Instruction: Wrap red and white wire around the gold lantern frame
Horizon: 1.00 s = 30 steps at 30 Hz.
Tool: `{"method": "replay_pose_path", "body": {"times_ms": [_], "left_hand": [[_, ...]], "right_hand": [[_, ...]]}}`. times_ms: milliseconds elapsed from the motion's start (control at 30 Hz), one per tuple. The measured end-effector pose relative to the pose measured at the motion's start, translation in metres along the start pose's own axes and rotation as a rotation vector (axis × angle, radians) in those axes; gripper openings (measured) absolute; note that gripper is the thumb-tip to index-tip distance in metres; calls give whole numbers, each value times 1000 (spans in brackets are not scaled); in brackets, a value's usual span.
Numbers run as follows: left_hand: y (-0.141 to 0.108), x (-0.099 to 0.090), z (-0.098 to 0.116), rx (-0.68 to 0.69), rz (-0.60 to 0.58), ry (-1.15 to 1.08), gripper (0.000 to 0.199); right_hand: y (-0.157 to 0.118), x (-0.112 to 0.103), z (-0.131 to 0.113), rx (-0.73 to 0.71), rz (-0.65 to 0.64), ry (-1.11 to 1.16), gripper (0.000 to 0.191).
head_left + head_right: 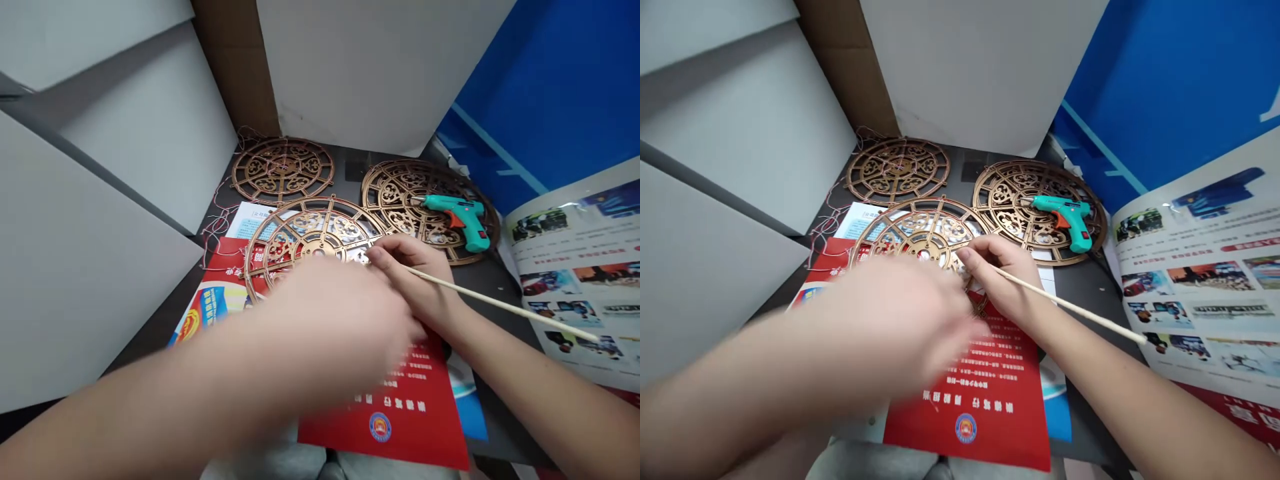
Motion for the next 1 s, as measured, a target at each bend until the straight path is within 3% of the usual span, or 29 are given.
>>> {"method": "replay_pose_path", "body": {"times_ms": [33, 100, 133, 200, 267, 400, 533, 667, 800, 1000], "left_hand": [[-2, -6, -28, -219, -26, -65, 42], [-10, -8, -82, -633, 160, -72, 41], [-14, -3, -104, -771, 238, -45, 35], [-21, 13, -137, -872, 258, -37, 30], [-26, 32, -154, -908, 257, -52, 30], [-30, 55, -165, -894, 242, -138, 32], [-31, 61, -173, -899, 244, -235, 35], [-32, 57, -175, -903, 285, -327, 25], [-33, 47, -170, -878, 386, -410, 22], [-34, 40, -164, -842, 504, -500, 20]], "right_hand": [[0, 0, 0, -8, -13, -19, 26], [-1, 0, 1, -53, -75, -72, 23], [-1, 1, 2, -99, -102, -119, 21], [-1, 1, 3, -210, -135, -228, 19], [0, 3, 3, -293, -143, -310, 17], [0, 10, 0, -371, -142, -419, 9], [-1, 17, 0, -341, -163, -486, 4], [-2, 17, -7, -306, -120, -517, 2], [1, 24, -32, -237, -35, -528, 5], [16, 48, -62, -34, -157, -715, 11]]}}
Point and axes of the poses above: each hand's wrist, its own y-axis towards the middle knuckle, its own x-axis out of the palm, z = x × y, the point moved 1 cm from there along y, towards the middle knuckle, and after that the axes turned 2 degrees about x, right-handed, at the moved point
